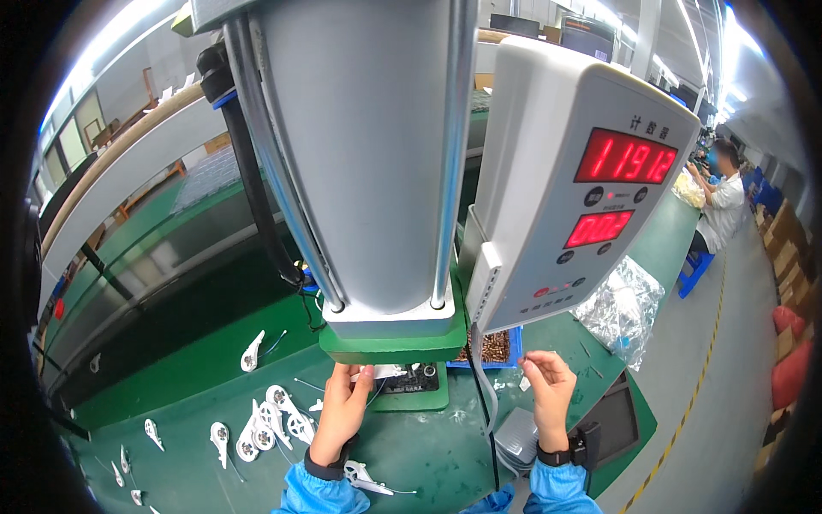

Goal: Operating a hot press machine to assemble or seal small white plastic components.

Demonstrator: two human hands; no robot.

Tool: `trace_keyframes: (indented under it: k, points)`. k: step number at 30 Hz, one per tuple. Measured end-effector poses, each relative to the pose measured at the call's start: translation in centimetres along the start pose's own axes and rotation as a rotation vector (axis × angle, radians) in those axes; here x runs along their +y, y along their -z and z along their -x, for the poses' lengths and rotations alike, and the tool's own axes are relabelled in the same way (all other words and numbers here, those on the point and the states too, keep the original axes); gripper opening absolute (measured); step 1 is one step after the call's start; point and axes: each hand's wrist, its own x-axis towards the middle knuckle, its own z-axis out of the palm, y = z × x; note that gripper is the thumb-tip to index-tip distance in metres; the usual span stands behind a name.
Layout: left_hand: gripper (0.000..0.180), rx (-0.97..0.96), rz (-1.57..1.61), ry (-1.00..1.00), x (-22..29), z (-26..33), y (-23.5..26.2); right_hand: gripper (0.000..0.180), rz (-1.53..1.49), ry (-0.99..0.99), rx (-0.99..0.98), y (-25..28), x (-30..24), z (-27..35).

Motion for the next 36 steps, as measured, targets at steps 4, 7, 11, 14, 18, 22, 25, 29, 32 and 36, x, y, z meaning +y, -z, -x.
trace_keyframes:
  k: [4, 7, 11, 14, 18, 22, 25, 29, 32, 36]
  points:
    - [0.016, 0.011, -0.059, -0.032, -0.4, 0.1, 0.1, 0.010, 0.057, -0.108, -0.311, -0.2, -2.3, 0.4]
    - [0.015, 0.034, -0.049, -0.050, -0.5, 0.0, -0.1, 0.013, 0.179, -0.105, -0.543, -1.1, -2.5, 0.1]
    - [0.014, 0.067, -0.022, -0.071, -0.9, 0.1, 0.1, 0.014, 0.383, 0.074, -0.754, -5.8, -3.5, -0.5]
    - [0.013, 0.026, -0.001, -0.047, -0.9, 0.1, -0.3, 0.014, 0.456, 0.198, -0.739, -8.5, -2.4, -1.0]
    - [0.012, 0.028, 0.017, -0.065, -0.6, 0.2, -0.1, 0.020, 0.533, 0.267, -0.789, -10.9, -1.1, -1.8]
    - [0.012, 0.040, 0.048, -0.093, -0.9, 0.4, 0.1, 0.022, 0.582, 0.294, -0.868, -11.4, -1.3, -2.2]
    - [0.015, 0.010, 0.050, -0.059, -0.4, 0.5, 1.2, 0.023, 0.616, 0.346, -0.868, -11.7, -1.5, -2.2]
    - [0.023, 0.082, -0.405, -0.189, 1.0, 0.4, 3.8, 0.022, 0.620, 0.354, -0.844, -10.9, -1.3, -2.6]
    - [0.026, 0.207, -0.737, -0.171, 0.4, -0.6, 6.9, 0.021, 0.685, 0.463, -0.873, -11.0, -2.3, -2.5]
    - [0.029, 0.024, -1.195, -0.276, -4.1, -5.0, 8.8, 0.017, 0.713, 0.734, -0.844, -8.8, -3.3, -1.9]
